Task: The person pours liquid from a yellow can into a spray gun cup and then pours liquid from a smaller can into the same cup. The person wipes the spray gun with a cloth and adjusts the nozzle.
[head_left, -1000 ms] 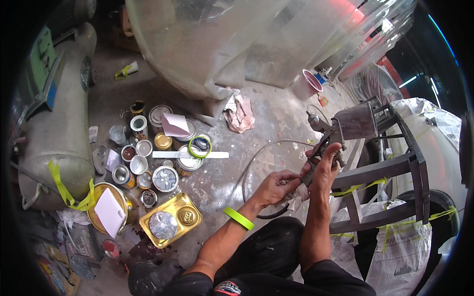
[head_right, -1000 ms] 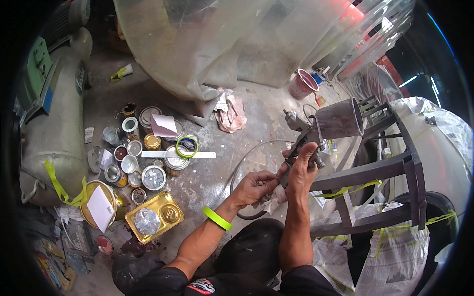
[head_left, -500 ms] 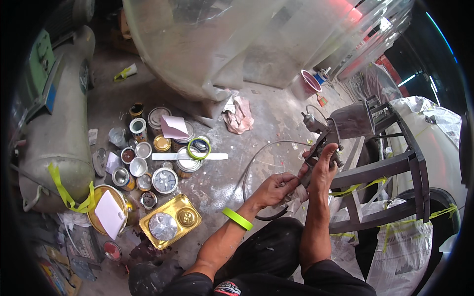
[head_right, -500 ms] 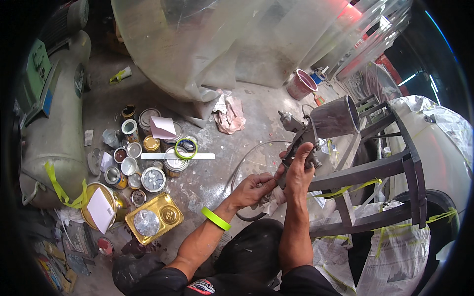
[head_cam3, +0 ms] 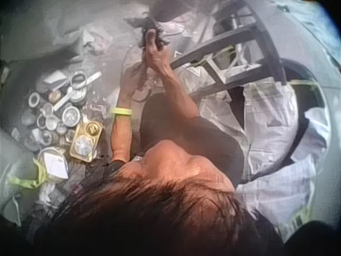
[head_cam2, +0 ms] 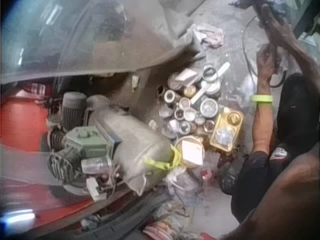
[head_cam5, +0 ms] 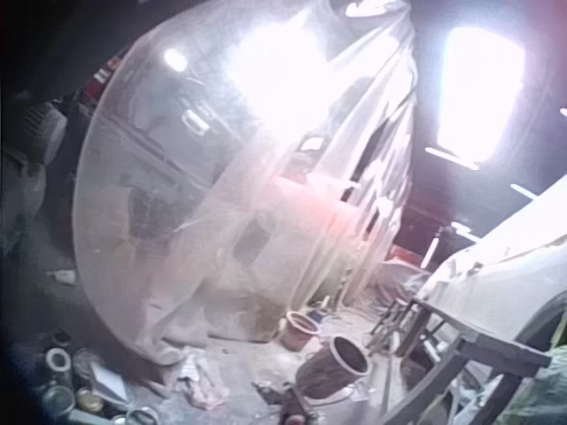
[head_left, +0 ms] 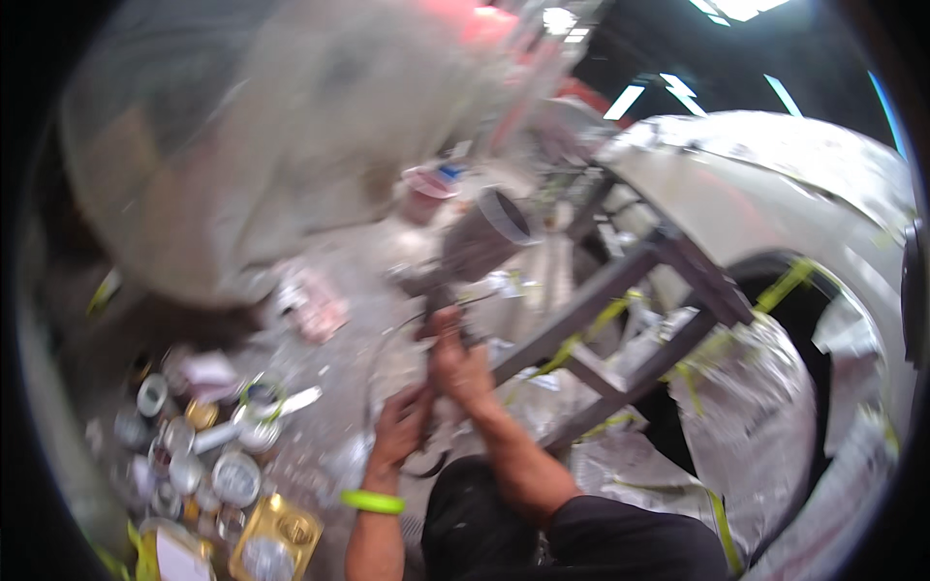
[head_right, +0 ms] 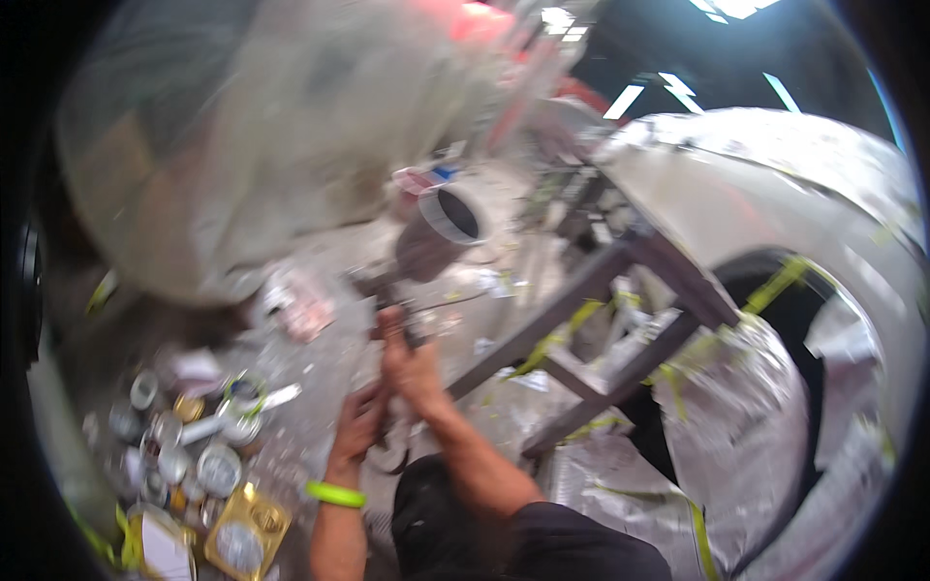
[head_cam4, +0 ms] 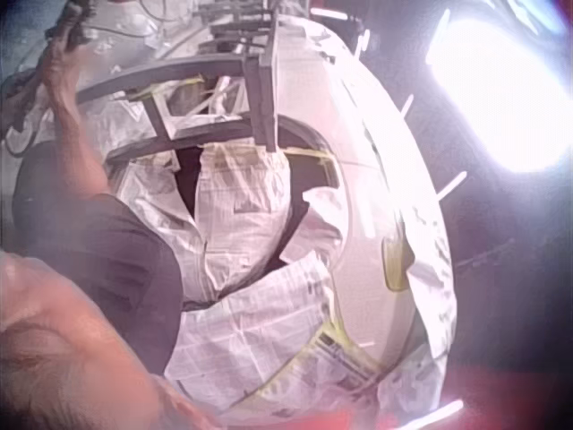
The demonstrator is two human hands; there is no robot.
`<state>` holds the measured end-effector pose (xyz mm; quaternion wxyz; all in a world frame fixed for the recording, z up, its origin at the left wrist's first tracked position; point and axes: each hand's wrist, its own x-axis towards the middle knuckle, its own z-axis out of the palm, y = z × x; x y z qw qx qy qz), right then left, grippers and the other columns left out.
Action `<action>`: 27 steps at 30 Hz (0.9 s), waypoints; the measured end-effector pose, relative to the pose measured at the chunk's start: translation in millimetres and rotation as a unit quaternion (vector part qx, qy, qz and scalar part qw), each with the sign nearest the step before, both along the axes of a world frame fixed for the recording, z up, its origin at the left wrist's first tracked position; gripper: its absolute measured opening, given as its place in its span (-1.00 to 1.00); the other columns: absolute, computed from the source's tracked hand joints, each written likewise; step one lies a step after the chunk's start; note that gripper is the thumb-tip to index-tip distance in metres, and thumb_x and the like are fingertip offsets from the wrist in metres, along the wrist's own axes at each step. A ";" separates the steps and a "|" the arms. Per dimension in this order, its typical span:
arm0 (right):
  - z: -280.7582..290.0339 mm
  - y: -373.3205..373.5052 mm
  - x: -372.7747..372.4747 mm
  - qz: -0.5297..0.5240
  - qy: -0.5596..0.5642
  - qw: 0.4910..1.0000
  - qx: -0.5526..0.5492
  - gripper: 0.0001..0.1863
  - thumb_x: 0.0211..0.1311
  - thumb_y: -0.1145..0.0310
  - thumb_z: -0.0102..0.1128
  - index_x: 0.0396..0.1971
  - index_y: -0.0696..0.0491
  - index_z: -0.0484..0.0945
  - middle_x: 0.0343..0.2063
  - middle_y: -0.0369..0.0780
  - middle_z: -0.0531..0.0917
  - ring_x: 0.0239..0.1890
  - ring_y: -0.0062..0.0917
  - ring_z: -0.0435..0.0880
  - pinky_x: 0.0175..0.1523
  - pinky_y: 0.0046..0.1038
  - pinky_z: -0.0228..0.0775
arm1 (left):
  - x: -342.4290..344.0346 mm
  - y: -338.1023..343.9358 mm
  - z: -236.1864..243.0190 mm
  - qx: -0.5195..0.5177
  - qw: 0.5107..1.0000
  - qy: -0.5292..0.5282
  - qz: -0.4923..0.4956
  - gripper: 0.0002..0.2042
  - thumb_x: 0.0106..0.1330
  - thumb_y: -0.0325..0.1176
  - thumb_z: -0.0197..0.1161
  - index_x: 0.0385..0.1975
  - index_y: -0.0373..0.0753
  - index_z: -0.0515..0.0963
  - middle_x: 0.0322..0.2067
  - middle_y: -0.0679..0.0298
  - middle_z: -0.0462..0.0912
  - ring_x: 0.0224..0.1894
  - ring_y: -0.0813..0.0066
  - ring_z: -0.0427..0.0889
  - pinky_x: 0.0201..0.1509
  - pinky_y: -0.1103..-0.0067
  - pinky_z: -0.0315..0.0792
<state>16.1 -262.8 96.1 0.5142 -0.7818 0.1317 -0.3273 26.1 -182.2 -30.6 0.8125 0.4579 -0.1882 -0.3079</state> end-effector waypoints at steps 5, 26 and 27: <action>-5.1 -13.1 -5.5 0.050 0.086 0.994 0.050 -0.35 0.30 -0.26 0.09 -0.41 0.15 0.62 -0.70 -0.38 0.45 -0.63 -0.74 0.38 -0.58 -0.55 0.21 | -12.8 1.3 16.8 -0.019 1.000 0.017 0.000 -0.76 0.46 -0.18 0.16 -0.32 -0.24 0.57 -0.66 0.48 0.45 -0.73 0.77 0.38 -0.73 0.75 0.19; 1.7 -10.1 -8.5 0.069 0.059 0.995 0.040 -0.28 0.30 -0.33 -0.02 -0.38 0.17 0.54 -0.65 -0.36 0.46 -0.58 -0.71 0.38 -0.53 -0.52 0.23 | -13.6 0.3 17.8 -0.028 0.999 0.004 0.015 -0.72 0.44 -0.13 0.20 -0.30 -0.26 0.58 -0.66 0.52 0.45 -0.69 0.82 0.36 -0.71 0.77 0.14; -0.6 -8.4 -7.1 0.060 0.036 0.997 0.036 -0.27 0.29 -0.36 -0.03 -0.40 0.16 0.54 -0.67 -0.37 0.45 -0.61 -0.73 0.38 -0.55 -0.54 0.21 | -12.3 1.6 18.9 -0.029 0.999 -0.004 0.012 -0.72 0.43 -0.12 0.20 -0.32 -0.26 0.57 -0.65 0.51 0.47 -0.69 0.81 0.37 -0.69 0.77 0.14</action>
